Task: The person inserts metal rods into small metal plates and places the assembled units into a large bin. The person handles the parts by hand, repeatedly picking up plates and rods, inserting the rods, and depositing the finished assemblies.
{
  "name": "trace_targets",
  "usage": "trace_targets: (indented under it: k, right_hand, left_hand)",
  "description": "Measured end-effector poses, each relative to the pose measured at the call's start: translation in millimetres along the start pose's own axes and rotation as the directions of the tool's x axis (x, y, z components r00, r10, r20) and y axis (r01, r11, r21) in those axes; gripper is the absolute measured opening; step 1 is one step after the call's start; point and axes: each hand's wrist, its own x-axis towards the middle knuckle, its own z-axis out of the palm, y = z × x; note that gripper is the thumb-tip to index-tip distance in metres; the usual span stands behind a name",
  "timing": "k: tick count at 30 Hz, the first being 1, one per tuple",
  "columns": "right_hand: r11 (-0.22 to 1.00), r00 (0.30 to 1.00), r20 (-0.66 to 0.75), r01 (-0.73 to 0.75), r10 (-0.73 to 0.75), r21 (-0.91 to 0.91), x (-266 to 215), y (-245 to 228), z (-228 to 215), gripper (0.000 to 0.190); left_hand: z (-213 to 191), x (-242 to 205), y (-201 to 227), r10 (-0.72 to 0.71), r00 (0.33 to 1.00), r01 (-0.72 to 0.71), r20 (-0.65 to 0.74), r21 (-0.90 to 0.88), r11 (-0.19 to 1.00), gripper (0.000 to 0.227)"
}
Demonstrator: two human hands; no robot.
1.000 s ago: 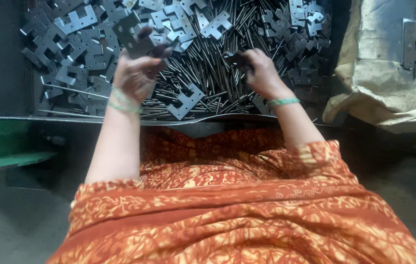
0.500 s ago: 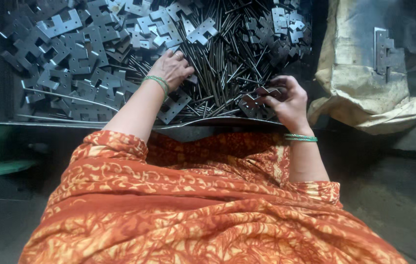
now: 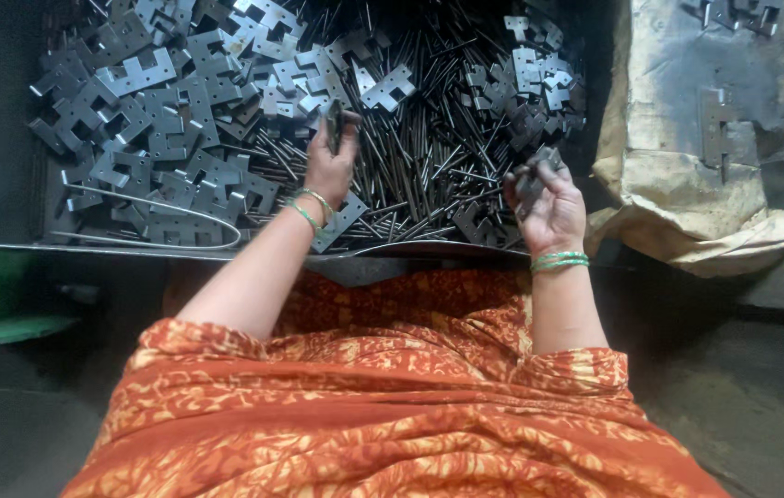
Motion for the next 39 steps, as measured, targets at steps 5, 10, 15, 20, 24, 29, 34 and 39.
trace_targets:
  k: [5,10,15,20,24,29,34,39]
  right_hand:
    - [0.456,0.884,0.429,0.465,-0.188,-0.759,-16.1,38.4,38.8,0.055]
    - [-0.181,0.697,0.717,0.708,0.024,-0.683,-47.9,87.2,57.5,0.065]
    - [0.333,0.848,0.498,0.529,-0.181,-0.78,-8.6,49.1,16.8,0.049]
    - [0.497,0.742,0.238,0.616,-0.627,-0.611,72.0,-109.0,-55.1,0.023]
    - [-0.732,0.317,0.708,0.057,-0.632,-0.679,109.4,-222.7,-109.9,0.035]
    - [-0.758,0.645,0.489,-0.226,-0.587,-0.612,108.2,-249.6,-126.7,0.041]
    - [-0.924,0.43,0.824,-0.07,-0.369,-0.376,99.0,-188.9,-36.5,0.034]
    - [-0.68,0.461,0.885,0.67,0.065,-0.298,116.1,-11.5,67.0,0.051]
  left_hand:
    - [45.3,-57.4,-4.0,-0.07,0.906,0.393,0.417,-0.768,0.505,0.036]
    - [88.3,-83.8,4.0,-0.013,0.805,0.588,0.593,-0.794,0.152,0.062]
    - [66.2,-70.2,30.9,0.181,0.886,-0.175,0.426,-0.054,0.983,0.073]
    - [-5.3,-36.4,25.3,0.011,0.799,-0.575,0.602,0.758,0.309,0.103]
    - [-20.0,-30.4,14.4,-0.055,0.761,-0.591,0.646,0.726,0.351,0.086]
    - [-31.2,-27.7,11.5,0.026,0.764,-0.632,0.644,0.74,0.231,0.028]
    - [-48.7,-37.9,21.4,-0.035,0.795,-0.585,0.606,0.78,0.222,0.017]
    - [-72.2,-32.8,48.3,0.2,0.907,-0.415,0.37,0.709,0.57,0.015]
